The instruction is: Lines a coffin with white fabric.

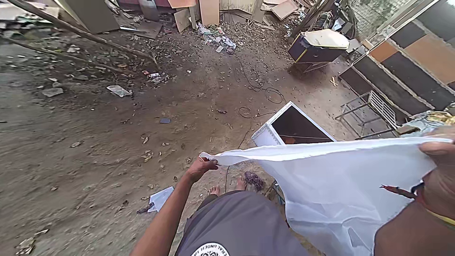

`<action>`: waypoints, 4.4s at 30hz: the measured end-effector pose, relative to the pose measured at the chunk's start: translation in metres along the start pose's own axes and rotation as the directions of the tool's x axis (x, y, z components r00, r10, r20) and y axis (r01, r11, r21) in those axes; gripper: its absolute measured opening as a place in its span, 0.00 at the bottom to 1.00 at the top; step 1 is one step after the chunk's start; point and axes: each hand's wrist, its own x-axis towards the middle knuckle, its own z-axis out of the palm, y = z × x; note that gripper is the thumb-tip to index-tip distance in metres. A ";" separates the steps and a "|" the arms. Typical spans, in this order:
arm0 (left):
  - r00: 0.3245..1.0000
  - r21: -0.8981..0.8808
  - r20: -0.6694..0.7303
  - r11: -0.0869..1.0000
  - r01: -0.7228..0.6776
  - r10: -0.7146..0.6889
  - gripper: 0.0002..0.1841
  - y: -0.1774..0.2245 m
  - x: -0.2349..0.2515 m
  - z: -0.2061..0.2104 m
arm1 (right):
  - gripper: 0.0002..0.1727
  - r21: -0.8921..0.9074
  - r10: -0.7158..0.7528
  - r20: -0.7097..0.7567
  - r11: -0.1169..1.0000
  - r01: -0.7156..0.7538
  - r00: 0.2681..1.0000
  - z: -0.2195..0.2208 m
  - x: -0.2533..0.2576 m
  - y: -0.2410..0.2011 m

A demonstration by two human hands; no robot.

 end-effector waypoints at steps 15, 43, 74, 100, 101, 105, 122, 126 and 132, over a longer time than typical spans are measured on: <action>0.872 0.442 0.075 0.768 -0.464 0.484 0.30 0.155 -0.051 0.114 | 0.18 -0.026 -0.062 0.329 0.997 0.075 0.942 0.148 -0.053 0.015; 0.950 0.478 0.099 0.823 -0.305 0.295 0.03 0.077 0.056 0.309 | 0.09 0.357 0.313 0.446 0.797 -0.488 0.838 0.127 -0.149 0.196; 0.991 0.712 -0.123 0.691 0.123 -0.049 0.11 0.022 0.212 0.233 | 0.20 -0.318 0.841 0.443 0.472 -0.823 0.311 0.193 -0.111 0.302; 0.974 0.645 -0.189 0.732 0.219 -0.125 0.12 0.025 0.217 0.235 | 0.07 -0.104 0.753 0.600 0.408 -0.907 0.270 0.230 -0.108 0.306; 0.972 0.644 -0.190 0.730 0.229 -0.138 0.12 0.026 0.218 0.235 | 0.07 -0.124 0.760 0.598 0.403 -0.907 0.256 0.231 -0.108 0.306; 0.972 0.621 -0.186 0.750 0.229 -0.143 0.11 0.025 0.218 0.234 | 0.07 -0.150 0.776 0.591 0.372 -0.916 0.218 0.233 -0.107 0.307; 0.993 0.707 -0.121 0.700 0.097 -0.015 0.14 0.021 0.211 0.233 | 0.07 -0.491 0.811 0.574 0.447 -0.748 0.107 0.245 -0.086 0.306; 0.959 0.716 -0.152 0.696 -0.058 0.237 0.21 0.006 0.199 0.241 | 0.08 -0.515 0.805 0.589 0.438 -0.737 0.068 0.247 -0.082 0.307; 0.884 0.777 -0.058 0.577 -0.251 0.463 0.16 -0.004 0.203 0.239 | 0.09 -0.494 0.796 0.604 0.418 -0.762 0.045 0.246 -0.081 0.310</action>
